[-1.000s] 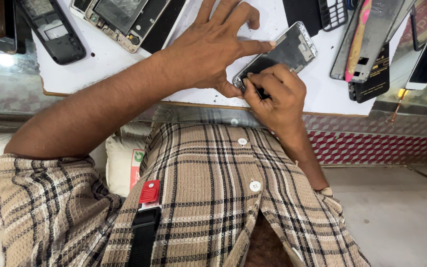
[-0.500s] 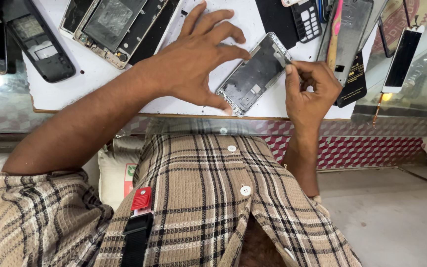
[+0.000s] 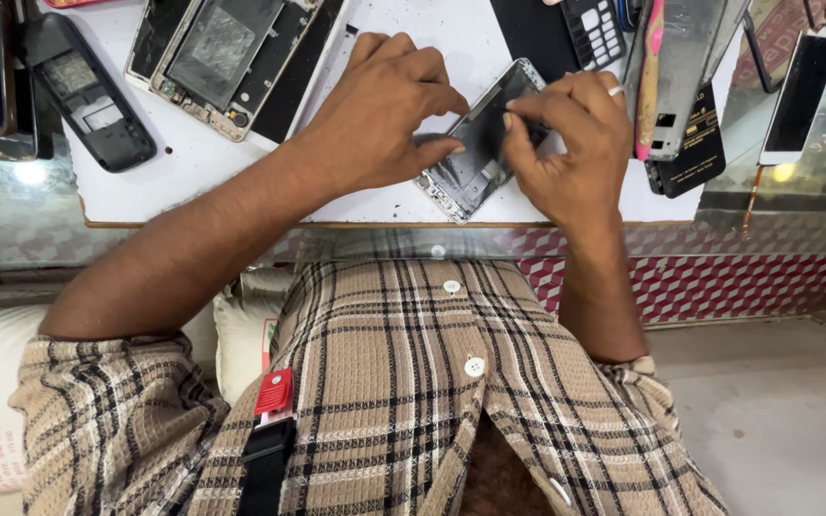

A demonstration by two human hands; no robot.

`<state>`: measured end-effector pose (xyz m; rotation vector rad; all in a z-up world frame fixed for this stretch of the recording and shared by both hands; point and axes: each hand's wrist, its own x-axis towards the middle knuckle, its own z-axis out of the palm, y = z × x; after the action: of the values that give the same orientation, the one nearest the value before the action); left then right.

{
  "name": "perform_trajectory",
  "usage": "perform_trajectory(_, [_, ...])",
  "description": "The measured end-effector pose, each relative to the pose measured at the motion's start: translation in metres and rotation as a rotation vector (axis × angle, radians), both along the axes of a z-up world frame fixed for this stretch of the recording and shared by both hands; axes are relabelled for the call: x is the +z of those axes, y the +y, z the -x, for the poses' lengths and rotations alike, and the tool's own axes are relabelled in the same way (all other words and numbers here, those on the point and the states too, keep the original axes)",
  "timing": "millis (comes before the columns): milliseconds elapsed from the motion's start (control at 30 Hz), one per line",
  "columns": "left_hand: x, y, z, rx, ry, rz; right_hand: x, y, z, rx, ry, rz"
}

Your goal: The person disassembles a smartphone, removes the screen and internal components, and uses a small tool to pry and adjust parts. They handle multiple phone frames and components on a cluttered workbench.

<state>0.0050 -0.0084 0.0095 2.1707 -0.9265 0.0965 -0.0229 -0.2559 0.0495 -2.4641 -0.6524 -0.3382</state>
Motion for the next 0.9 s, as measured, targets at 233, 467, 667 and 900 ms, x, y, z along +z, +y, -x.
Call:
perform_trajectory(233, [-0.002, -0.002, -0.002, 0.010, 0.021, -0.086, -0.005, 0.011, 0.006, 0.102, -0.001, 0.013])
perform_trajectory(467, [-0.003, -0.003, 0.000, 0.036, 0.045, -0.095, -0.023, 0.015, -0.005, 0.072, 0.078, -0.065])
perform_trajectory(667, [0.005, -0.001, 0.001, 0.022, 0.081, -0.107, -0.030, 0.014, -0.006, 0.048, 0.032, -0.076])
perform_trajectory(900, [0.004, -0.004, 0.003, 0.020, 0.083, -0.099, -0.034, 0.001, -0.015, -0.062, 0.004, -0.089])
